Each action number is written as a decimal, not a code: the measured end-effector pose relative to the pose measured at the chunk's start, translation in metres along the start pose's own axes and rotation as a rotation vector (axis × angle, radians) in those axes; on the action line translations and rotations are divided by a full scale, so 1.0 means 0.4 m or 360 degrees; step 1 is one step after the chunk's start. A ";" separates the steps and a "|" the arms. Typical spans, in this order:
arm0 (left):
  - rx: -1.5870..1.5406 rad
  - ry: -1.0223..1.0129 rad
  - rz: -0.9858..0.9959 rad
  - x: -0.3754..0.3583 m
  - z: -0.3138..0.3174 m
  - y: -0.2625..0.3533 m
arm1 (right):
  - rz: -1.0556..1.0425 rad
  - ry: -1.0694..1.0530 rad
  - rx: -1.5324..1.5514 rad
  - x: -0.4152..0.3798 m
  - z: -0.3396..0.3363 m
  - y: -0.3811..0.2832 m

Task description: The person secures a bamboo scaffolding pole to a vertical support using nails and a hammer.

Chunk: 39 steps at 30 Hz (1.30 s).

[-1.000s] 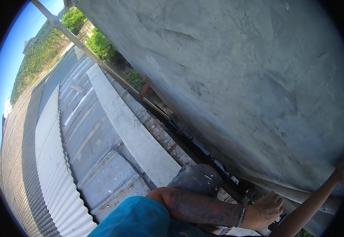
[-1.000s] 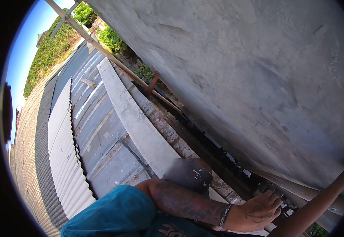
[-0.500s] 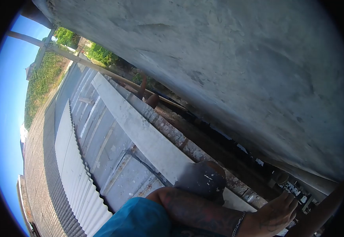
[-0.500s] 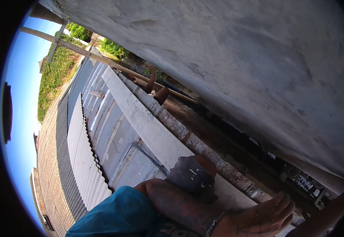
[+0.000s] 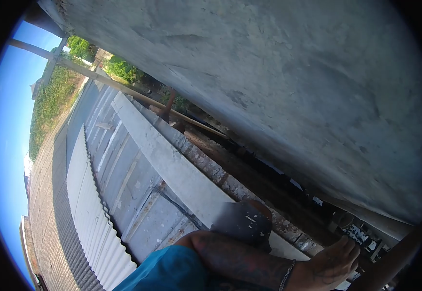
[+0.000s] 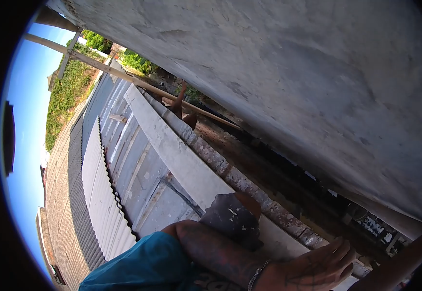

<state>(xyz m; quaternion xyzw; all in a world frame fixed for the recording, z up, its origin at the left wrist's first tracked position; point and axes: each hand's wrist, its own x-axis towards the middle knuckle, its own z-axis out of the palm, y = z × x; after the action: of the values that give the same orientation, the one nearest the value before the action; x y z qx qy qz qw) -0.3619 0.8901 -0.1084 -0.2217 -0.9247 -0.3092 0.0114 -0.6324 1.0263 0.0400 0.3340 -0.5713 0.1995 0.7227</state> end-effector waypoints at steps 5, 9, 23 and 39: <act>0.0047 -0.0054 0.0013 0.003 -0.012 -0.013 | 0.0051 -0.0004 -0.0091 0.001 0.004 -0.025; -0.0052 0.0000 0.0015 0.006 -0.006 -0.012 | 0.0004 0.0014 -0.0012 0.000 0.003 -0.008; -0.0121 0.0111 0.0094 -0.002 0.094 -0.015 | 0.0036 0.0036 -0.0091 -0.001 0.001 -0.009; 0.0204 0.0438 0.0183 -0.035 0.148 -0.055 | 0.0021 0.0078 -0.0161 0.002 0.006 -0.015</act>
<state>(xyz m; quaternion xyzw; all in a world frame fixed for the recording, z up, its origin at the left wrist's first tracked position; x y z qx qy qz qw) -0.3517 0.9029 -0.1708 -0.2287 -0.9180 -0.2759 0.1699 -0.6298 1.0205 0.0396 0.2883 -0.5650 0.1832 0.7511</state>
